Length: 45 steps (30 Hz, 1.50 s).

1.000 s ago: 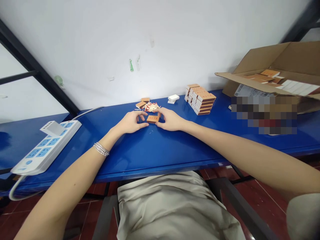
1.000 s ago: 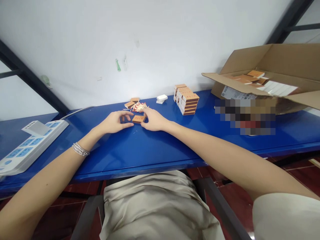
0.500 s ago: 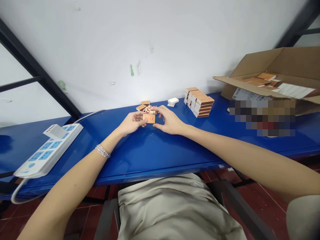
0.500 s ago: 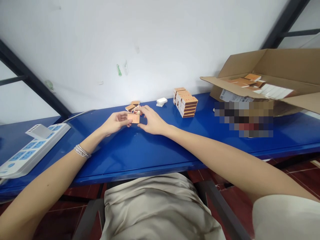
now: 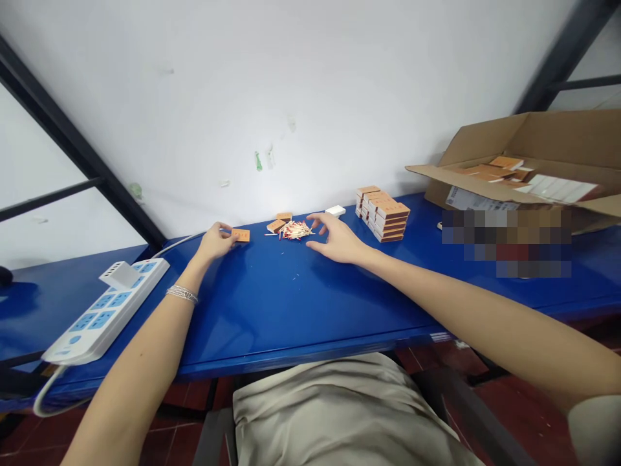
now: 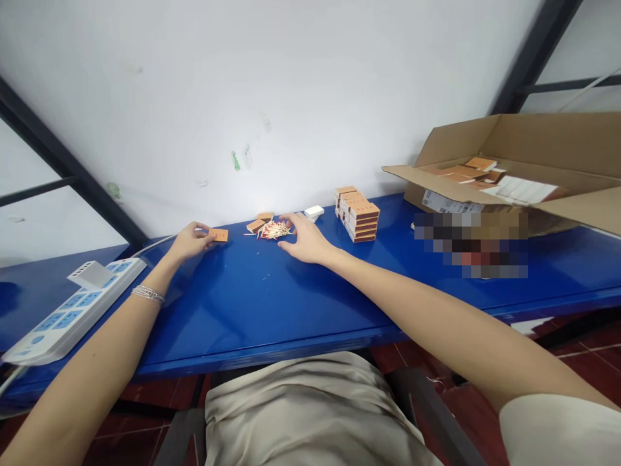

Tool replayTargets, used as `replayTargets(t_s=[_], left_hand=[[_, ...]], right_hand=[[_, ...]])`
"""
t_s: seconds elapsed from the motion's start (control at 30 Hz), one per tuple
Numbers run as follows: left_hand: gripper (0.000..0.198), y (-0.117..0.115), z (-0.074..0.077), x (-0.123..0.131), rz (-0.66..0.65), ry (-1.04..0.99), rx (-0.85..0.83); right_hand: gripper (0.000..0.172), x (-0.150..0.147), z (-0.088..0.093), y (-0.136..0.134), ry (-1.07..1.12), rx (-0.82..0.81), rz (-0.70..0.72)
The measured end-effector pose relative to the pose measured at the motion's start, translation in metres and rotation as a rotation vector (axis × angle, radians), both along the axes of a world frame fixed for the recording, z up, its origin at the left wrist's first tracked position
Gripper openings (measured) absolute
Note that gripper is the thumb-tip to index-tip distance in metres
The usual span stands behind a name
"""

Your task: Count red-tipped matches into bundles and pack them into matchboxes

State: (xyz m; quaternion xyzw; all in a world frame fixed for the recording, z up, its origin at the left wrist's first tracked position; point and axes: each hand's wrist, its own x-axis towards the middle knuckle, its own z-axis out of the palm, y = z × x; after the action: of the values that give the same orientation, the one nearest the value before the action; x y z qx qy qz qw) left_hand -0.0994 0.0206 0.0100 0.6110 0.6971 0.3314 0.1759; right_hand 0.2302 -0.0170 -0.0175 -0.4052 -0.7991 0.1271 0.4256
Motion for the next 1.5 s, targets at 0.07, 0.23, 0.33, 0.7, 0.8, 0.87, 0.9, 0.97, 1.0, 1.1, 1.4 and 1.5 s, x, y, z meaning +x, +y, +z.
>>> replayTargets(t_s=[0.07,0.23,0.33,0.7,0.8,0.87,0.9,0.97,1.0,1.1,1.4,1.5], left_hand=[[0.041,0.005,-0.001,-0.011,0.094,0.228,-0.007],[0.036,0.012,-0.008,-0.02,0.013,0.36,-0.036],[0.031,0.013,-0.012,-0.016,0.006,0.4,0.019],[0.041,0.007,-0.011,0.006,-0.071,0.581,0.208],[0.041,0.001,-0.013,0.022,-0.219,0.538,0.243],[0.041,-0.004,-0.016,0.034,-0.339,0.527,0.237],[0.04,-0.007,-0.017,0.039,-0.39,0.537,0.255],[0.04,-0.011,-0.02,0.048,-0.467,0.552,0.283],[0.04,-0.012,-0.021,0.052,-0.496,0.554,0.287],[0.04,-0.014,-0.023,0.057,-0.55,0.55,0.284],[0.047,-0.014,-0.023,0.056,-0.592,0.546,0.223],[0.047,-0.015,-0.023,0.058,-0.588,0.542,0.214]], right_hand=[[0.055,0.0,0.001,0.0,-0.001,-0.019,-0.015],[0.054,-0.001,0.002,-0.001,-0.021,-0.045,-0.002],[0.054,-0.001,0.002,-0.001,-0.039,-0.063,-0.001],[0.031,-0.004,0.003,-0.002,-0.208,-0.184,0.063],[0.019,-0.005,0.006,-0.007,-0.268,-0.249,0.168],[0.018,-0.005,0.008,-0.008,-0.276,-0.249,0.2],[0.019,-0.005,0.008,-0.008,-0.276,-0.246,0.204],[0.019,-0.005,0.008,-0.008,-0.278,-0.243,0.2],[0.019,-0.005,0.008,-0.008,-0.28,-0.244,0.198],[0.02,-0.005,0.008,-0.008,-0.286,-0.251,0.2],[0.019,-0.004,0.01,-0.01,-0.297,-0.255,0.197],[0.017,-0.005,0.009,-0.009,-0.288,-0.248,0.201]])
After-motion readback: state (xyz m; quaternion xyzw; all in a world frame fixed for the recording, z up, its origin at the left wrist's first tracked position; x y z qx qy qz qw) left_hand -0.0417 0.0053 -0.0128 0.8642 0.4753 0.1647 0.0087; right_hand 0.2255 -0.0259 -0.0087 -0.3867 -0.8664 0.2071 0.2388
